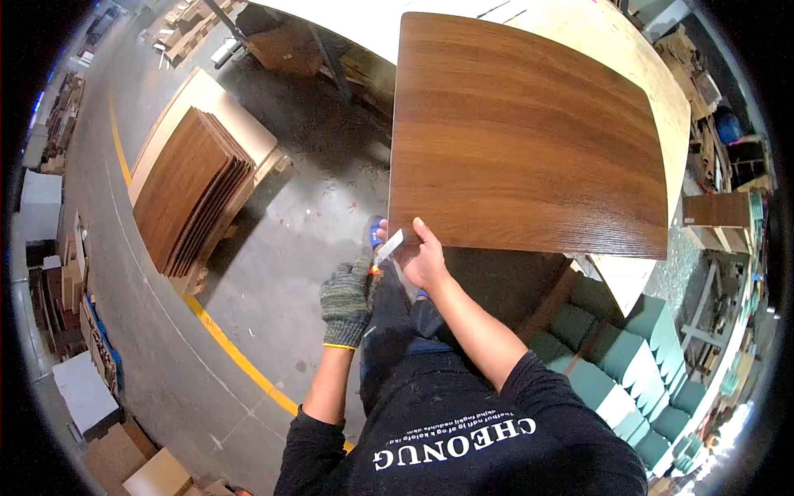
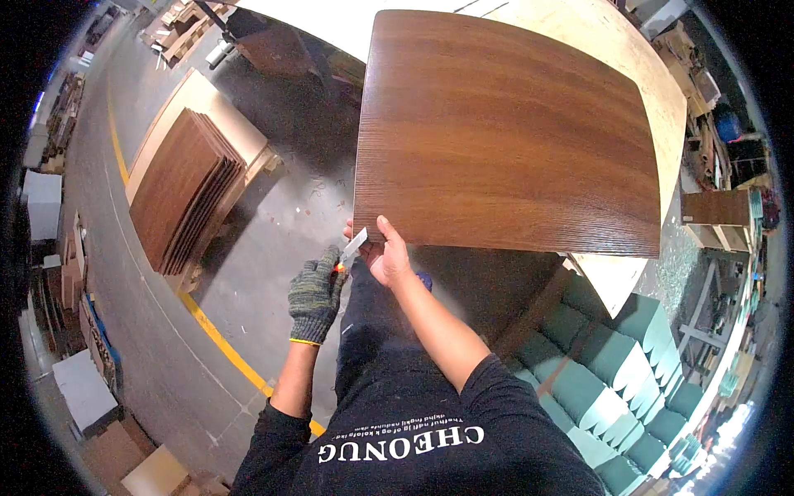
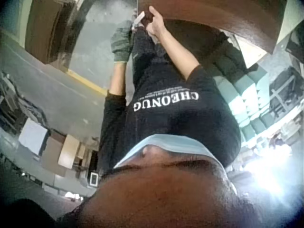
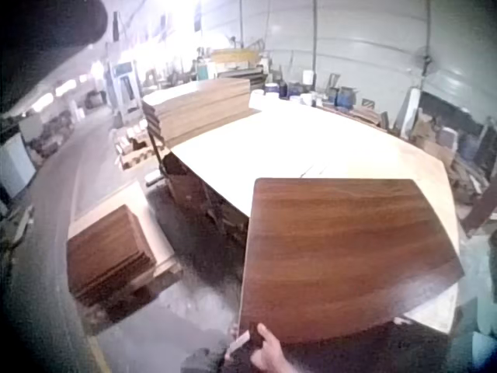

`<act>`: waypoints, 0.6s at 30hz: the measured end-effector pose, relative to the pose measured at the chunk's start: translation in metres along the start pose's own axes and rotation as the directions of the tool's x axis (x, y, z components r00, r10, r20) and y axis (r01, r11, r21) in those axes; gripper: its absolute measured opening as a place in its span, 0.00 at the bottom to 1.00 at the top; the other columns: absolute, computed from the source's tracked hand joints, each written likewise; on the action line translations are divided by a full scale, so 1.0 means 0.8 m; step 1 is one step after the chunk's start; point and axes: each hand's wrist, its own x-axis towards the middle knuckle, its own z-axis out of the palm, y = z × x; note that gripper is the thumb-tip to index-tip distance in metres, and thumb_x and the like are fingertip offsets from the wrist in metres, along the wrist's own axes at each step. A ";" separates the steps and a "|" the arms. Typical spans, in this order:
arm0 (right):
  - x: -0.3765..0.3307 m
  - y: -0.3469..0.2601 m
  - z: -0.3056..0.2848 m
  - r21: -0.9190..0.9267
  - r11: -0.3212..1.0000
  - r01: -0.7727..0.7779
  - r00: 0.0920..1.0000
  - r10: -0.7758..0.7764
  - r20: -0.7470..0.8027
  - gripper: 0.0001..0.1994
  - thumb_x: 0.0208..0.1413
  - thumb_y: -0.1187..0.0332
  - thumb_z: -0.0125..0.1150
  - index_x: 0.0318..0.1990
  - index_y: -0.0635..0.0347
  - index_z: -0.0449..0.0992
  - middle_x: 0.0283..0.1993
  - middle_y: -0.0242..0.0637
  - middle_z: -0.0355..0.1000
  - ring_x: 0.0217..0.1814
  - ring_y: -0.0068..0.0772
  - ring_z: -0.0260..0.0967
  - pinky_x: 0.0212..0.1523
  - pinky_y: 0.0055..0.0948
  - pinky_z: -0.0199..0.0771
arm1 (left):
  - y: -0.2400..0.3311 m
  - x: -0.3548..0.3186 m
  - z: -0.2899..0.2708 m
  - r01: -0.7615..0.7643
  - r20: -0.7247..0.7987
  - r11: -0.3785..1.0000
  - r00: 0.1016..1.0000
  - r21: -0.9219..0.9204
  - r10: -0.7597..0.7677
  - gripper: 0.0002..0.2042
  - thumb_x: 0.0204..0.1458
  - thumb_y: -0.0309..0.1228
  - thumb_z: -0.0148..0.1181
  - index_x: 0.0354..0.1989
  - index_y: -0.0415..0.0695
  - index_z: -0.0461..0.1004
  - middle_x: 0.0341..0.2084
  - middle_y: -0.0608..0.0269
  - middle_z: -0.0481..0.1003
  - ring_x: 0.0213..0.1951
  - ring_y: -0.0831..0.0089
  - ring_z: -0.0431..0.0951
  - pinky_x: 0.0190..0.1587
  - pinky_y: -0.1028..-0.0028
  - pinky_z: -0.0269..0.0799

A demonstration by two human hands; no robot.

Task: The person moves a wooden panel from a stack to a workbench, trims the edges with a handheld tool, and then places it onto a separate stack on the floor.

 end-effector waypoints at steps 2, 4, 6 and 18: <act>-0.002 -0.003 0.001 -0.024 0.999 0.034 0.999 -0.034 0.000 0.26 0.62 0.52 0.40 0.54 0.68 0.64 0.53 0.46 0.66 0.53 0.43 0.64 0.55 0.45 0.63 | 0.001 -0.005 0.000 0.017 -0.019 0.997 1.000 0.079 -0.016 0.22 0.52 0.44 0.54 0.55 0.53 0.66 0.28 0.56 0.72 0.29 0.58 0.74 0.30 0.59 0.67; -0.003 -0.004 0.003 -0.017 1.000 0.006 0.999 -0.007 -0.048 0.24 0.62 0.53 0.41 0.54 0.67 0.65 0.52 0.46 0.68 0.53 0.43 0.65 0.56 0.43 0.63 | -0.001 -0.011 0.001 0.030 -0.006 0.994 1.000 0.100 -0.030 0.22 0.52 0.43 0.54 0.55 0.54 0.66 0.27 0.56 0.71 0.29 0.58 0.74 0.30 0.60 0.67; -0.004 -0.005 0.004 -0.027 0.999 0.017 0.999 -0.018 -0.033 0.23 0.61 0.54 0.43 0.53 0.64 0.66 0.50 0.44 0.70 0.51 0.40 0.68 0.53 0.39 0.66 | -0.005 -0.012 0.001 0.045 0.007 0.991 0.999 0.124 -0.046 0.22 0.52 0.43 0.54 0.55 0.54 0.66 0.27 0.57 0.71 0.28 0.59 0.73 0.30 0.60 0.67; -0.010 -0.002 0.001 -0.046 0.999 0.030 1.000 -0.030 -0.004 0.19 0.61 0.56 0.46 0.53 0.59 0.66 0.49 0.38 0.72 0.49 0.33 0.71 0.51 0.32 0.68 | -0.016 0.052 -0.017 -0.112 0.054 0.966 0.993 0.233 0.102 0.20 0.54 0.42 0.52 0.56 0.55 0.65 0.26 0.55 0.71 0.27 0.57 0.74 0.30 0.60 0.69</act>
